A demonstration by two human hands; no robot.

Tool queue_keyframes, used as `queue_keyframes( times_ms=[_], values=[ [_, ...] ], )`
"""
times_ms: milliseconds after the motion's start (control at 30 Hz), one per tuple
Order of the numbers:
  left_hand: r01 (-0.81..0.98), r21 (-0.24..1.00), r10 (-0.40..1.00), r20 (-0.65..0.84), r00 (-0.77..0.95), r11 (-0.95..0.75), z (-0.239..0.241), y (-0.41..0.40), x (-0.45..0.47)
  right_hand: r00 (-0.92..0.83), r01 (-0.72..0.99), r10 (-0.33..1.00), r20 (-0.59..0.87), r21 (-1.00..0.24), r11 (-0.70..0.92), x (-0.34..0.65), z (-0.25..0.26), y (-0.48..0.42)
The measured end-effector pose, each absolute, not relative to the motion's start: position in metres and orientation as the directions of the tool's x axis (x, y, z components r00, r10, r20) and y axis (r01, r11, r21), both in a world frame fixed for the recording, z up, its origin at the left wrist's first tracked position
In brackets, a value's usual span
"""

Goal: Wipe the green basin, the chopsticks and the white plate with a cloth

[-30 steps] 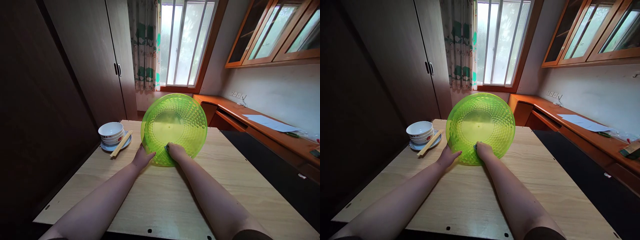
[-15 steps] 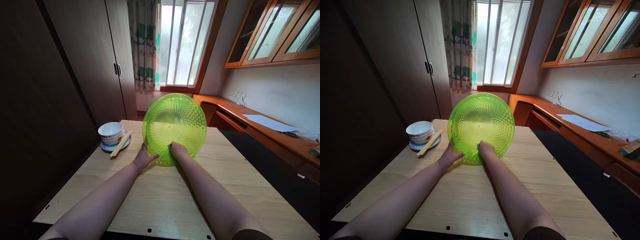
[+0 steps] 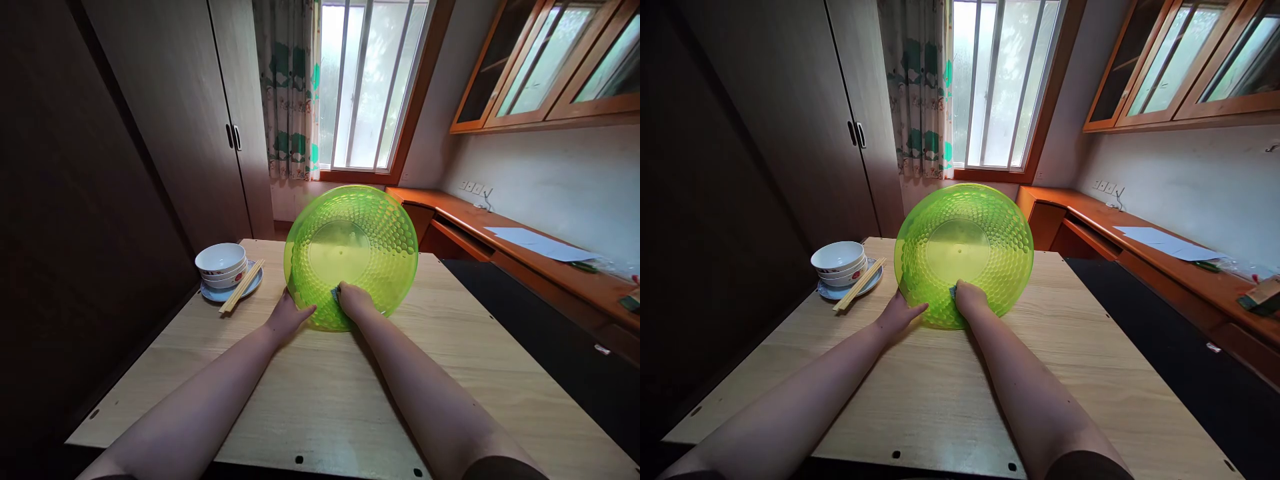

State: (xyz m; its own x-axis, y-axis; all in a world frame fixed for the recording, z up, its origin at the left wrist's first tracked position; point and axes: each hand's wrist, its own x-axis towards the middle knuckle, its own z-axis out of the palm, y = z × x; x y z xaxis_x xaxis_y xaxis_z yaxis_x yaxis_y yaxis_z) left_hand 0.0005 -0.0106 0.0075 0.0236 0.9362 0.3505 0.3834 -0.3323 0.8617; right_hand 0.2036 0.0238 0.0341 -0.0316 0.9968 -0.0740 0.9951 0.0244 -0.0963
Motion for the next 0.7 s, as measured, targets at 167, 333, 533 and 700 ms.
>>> queue_keyframes(
  times_ms=[167, 333, 533, 700],
  values=[
    [0.398, 0.847, 0.93, 0.365, 0.046, -0.352, 0.008, -0.011, -0.002, 0.09, 0.992, 0.992, -0.089, -0.077, -0.097, 0.213, 0.037, 0.028],
    [0.414, 0.845, 0.934, 0.357, 0.034, -0.338, 0.012, -0.013, -0.001, 0.021, 0.996, 0.996, -0.088, -0.084, -0.028, 0.207, 0.037, 0.025],
    [0.424, 0.827, 0.921, 0.385, 0.049, -0.368, 0.018, -0.015, 0.001, -0.02, 0.995, 0.996, -0.084, -0.101, 0.011, 0.202, 0.036, 0.022],
    [0.441, 0.823, 0.922, 0.385, 0.033, -0.359, 0.016, -0.015, 0.0, 0.088, 0.99, 0.991, -0.098, -0.097, -0.098, 0.209, 0.037, 0.026]
  ],
)
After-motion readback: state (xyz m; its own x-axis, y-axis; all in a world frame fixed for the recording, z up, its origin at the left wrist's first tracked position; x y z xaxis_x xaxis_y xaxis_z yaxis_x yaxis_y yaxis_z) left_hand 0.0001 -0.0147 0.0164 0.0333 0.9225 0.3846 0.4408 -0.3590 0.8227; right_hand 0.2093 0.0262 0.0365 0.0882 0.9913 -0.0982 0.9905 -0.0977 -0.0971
